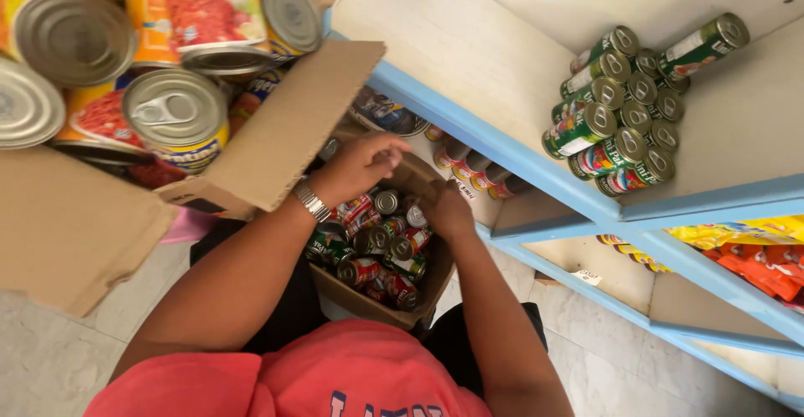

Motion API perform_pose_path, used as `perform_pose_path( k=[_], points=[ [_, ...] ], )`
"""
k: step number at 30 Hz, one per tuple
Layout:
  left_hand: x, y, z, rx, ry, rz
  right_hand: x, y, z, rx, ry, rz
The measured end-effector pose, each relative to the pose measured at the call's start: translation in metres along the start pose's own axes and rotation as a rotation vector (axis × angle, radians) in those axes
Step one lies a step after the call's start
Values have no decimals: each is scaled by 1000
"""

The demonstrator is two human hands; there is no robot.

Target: Arranging small canned goods from a cardboard box onto a grocery store shelf.

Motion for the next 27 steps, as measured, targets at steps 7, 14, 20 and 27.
perform_pose_path(
  k=[7,14,20,27],
  points=[
    [9,-8,10,141,523,110,66,-12,5,214,-64,8],
    [37,-10,-15,198,632,9,47,-3,20,13,219,199],
    [43,-8,-10,128,697,-79,13,-13,45,160,961,6],
    [44,-21,-1,149,718,-101,25,-54,12,52,595,-467]
  ],
)
Point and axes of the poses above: each hand's wrist, its own y-axis towards the middle knuckle, its own x-axis out of the palm, z = x × y, the point moved 10 cm from there along y, towards the middle knuckle, and after that the axes turned 9 degrees about y, right-handed, at the moved point
